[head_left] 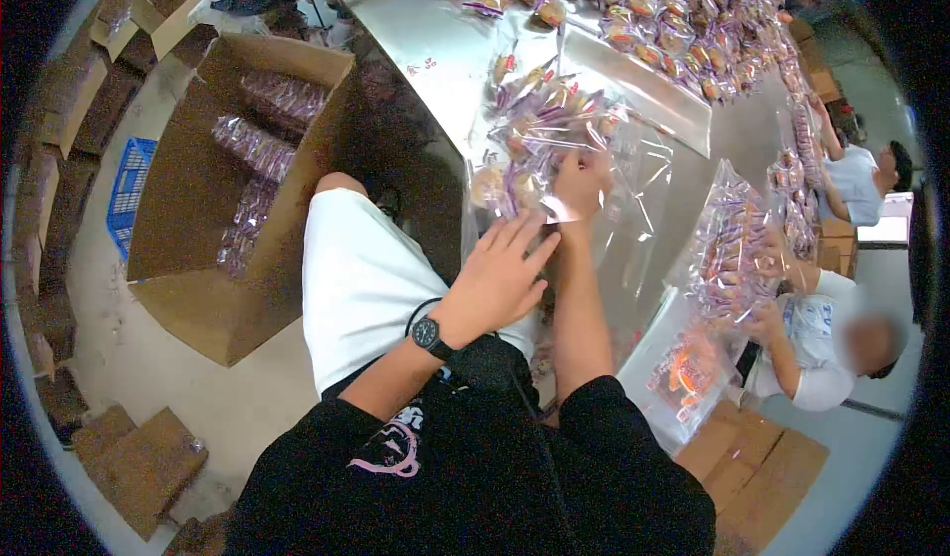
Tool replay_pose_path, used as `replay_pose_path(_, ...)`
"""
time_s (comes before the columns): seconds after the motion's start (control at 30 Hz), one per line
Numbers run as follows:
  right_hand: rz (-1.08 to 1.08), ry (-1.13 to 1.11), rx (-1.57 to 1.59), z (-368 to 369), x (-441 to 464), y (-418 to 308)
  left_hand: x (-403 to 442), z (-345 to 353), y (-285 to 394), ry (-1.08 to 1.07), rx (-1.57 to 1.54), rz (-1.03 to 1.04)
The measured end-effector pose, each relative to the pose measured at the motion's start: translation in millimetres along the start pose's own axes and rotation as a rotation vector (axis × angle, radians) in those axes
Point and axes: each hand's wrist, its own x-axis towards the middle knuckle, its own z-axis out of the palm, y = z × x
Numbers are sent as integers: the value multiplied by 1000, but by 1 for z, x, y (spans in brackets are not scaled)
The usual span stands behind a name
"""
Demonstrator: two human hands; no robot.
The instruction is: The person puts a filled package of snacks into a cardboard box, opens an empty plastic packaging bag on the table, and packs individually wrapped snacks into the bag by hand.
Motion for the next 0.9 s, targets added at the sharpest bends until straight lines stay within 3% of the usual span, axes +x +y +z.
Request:
replay_pose_path(0.03,191,-274,-321,-9,2,-5,-6,2,-2,-41,-32,-16)
replay_pose_path(0.17,207,-177,-74,-17,-1,-14,-14,-4,-10,21,-35,-8)
replay_pose_path(0.43,-22,-28,-155,-40,-29,-17,-4,-5,-19,114,-3,11)
replay_pose_path(0.53,45,25,-380,-26,-16,-6,-5,-2,-12,116,4,-10)
replay_pose_path(0.67,304,-34,188,-14,10,-6,-8,-3,-6,40,44,-32)
replay_pose_path(0.8,276,-19,-61,-7,9,15,-8,-1,-10,10,42,-44)
replay_pose_path(0.9,115,-30,-240,0,12,33,-7,-1,-10,-9,44,-48)
